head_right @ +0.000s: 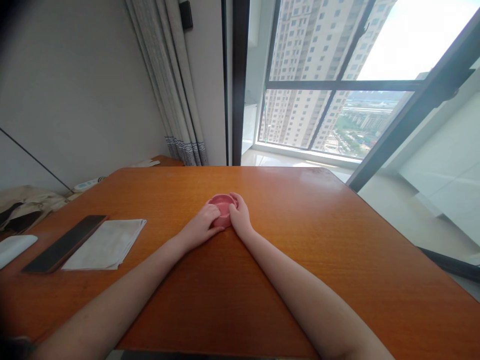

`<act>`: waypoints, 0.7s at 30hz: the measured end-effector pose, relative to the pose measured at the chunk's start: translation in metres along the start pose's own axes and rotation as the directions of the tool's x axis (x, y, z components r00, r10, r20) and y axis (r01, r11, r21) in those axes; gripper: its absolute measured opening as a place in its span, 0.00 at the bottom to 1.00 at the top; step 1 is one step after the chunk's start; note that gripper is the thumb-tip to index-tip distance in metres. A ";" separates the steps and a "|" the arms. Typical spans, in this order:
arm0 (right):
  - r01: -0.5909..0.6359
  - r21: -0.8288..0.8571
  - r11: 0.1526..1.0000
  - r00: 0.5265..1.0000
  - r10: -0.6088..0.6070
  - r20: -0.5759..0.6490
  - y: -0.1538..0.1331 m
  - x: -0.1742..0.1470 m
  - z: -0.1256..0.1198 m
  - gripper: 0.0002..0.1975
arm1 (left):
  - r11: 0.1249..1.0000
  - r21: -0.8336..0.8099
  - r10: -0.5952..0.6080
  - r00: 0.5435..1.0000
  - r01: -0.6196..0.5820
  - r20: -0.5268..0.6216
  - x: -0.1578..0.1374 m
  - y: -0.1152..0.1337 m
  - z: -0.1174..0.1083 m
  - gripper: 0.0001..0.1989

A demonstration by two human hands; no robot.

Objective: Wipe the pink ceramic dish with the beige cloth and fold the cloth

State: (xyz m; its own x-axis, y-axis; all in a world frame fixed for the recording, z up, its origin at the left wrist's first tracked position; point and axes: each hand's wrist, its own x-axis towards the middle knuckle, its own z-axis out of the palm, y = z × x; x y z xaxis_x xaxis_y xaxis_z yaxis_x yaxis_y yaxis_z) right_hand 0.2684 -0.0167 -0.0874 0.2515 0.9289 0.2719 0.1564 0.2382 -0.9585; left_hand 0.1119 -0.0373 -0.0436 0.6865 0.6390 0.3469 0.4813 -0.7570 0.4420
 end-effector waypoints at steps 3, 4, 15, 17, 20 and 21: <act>-0.014 0.022 1.000 1.000 0.014 0.005 0.004 0.002 0.000 0.20 | 0.996 -0.090 -0.035 0.998 0.030 -0.059 -0.009 0.002 -0.028 0.24; -0.012 0.024 1.000 1.000 0.012 0.007 0.004 0.002 -0.001 0.20 | 0.994 -0.086 -0.082 0.991 0.073 -0.109 -0.017 -0.001 -0.042 0.24; -0.036 0.038 0.999 0.999 0.036 -0.001 0.000 0.003 0.000 0.20 | 0.302 0.626 -0.672 0.626 0.719 -0.396 -0.209 -0.103 -0.138 0.20; -0.033 0.046 0.998 0.999 0.033 0.000 0.000 0.003 0.000 0.20 | 0.320 0.616 -0.682 0.626 0.720 -0.378 -0.223 -0.107 -0.132 0.22; -0.032 0.047 0.998 0.999 0.032 -0.001 0.000 0.002 0.001 0.19 | 0.430 0.431 -0.734 0.585 0.794 -0.345 -0.226 -0.108 -0.123 0.28; -0.035 0.046 0.998 0.999 0.035 0.000 0.000 0.002 0.001 0.19 | 0.465 0.341 -0.763 0.565 0.817 -0.315 -0.223 -0.108 -0.122 0.31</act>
State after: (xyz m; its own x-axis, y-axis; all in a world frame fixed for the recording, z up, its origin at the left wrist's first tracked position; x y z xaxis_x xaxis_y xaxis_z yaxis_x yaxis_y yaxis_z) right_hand 0.2683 -0.0147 -0.0868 0.2564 0.9369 0.2378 0.1036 0.2180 -0.9704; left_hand -0.1597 -0.0819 -0.0680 -0.1508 0.9813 0.1196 0.9704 0.1239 0.2071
